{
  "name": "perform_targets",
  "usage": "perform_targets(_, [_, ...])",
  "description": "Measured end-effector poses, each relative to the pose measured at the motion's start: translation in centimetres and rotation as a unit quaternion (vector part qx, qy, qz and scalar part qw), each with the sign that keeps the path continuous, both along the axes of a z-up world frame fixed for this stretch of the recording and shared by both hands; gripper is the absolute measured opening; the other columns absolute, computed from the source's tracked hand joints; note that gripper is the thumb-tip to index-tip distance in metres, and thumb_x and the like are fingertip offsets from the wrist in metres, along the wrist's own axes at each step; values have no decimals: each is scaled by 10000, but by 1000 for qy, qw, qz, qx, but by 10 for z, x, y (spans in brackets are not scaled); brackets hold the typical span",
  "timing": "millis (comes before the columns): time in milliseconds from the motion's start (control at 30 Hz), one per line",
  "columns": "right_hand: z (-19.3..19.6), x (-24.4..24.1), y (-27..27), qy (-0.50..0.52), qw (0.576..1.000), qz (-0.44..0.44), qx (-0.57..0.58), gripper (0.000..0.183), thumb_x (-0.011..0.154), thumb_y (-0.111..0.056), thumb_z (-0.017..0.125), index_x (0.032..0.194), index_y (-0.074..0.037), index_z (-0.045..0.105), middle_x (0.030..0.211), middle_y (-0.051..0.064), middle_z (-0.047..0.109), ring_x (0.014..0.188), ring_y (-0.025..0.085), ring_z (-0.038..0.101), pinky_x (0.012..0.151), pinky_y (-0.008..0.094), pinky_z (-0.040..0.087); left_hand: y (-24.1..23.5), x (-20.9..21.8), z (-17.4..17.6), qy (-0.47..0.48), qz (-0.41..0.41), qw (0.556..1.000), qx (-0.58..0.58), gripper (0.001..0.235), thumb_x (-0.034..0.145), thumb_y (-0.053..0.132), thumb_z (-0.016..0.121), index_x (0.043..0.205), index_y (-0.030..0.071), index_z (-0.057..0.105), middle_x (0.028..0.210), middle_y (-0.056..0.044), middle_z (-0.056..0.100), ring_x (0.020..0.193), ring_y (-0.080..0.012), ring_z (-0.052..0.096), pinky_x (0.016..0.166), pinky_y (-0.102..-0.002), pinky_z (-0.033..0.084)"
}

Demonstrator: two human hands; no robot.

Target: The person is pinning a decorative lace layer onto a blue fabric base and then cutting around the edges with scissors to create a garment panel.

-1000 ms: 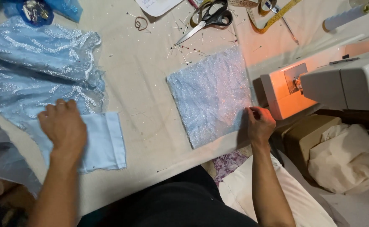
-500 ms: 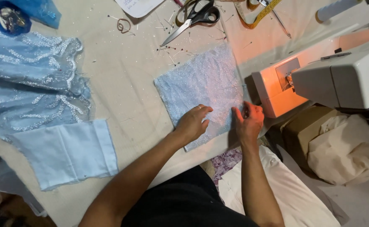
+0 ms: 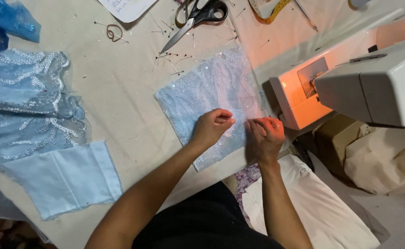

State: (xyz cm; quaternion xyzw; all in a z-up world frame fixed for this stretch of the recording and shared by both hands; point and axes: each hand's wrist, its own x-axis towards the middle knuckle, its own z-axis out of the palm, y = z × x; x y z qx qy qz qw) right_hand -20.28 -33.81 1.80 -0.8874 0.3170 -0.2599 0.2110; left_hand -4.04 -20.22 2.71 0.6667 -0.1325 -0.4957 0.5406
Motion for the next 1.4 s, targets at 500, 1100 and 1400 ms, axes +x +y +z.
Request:
perform_targets(500, [34,38,52,11,989,108,102,127,827,-156,842,839,-101,728,997,115,756,896,322,731,786,407,571,10,3,-28,265,192,939,-103,298,896,194,753,1095,-21,698,925,-138,730,854,-236,751,766,-408,639])
perform_targets(1100, [31,46,54,39,983,70,164,349,864,-214,821,1130,-52,663,992,145,724,907,331,719,807,459,568,13,-1,-48,272,188,938,-108,276,866,110,774,1085,-39,698,951,-152,743,879,-230,740,788,-398,622])
perform_targets(1400, [24,47,28,-9,969,8,248,70,987,-87,662,1036,-55,700,805,112,739,756,253,739,711,374,576,11,2,-33,278,178,937,-114,240,850,54,780,1054,-26,682,979,-210,743,894,-279,748,795,-408,639])
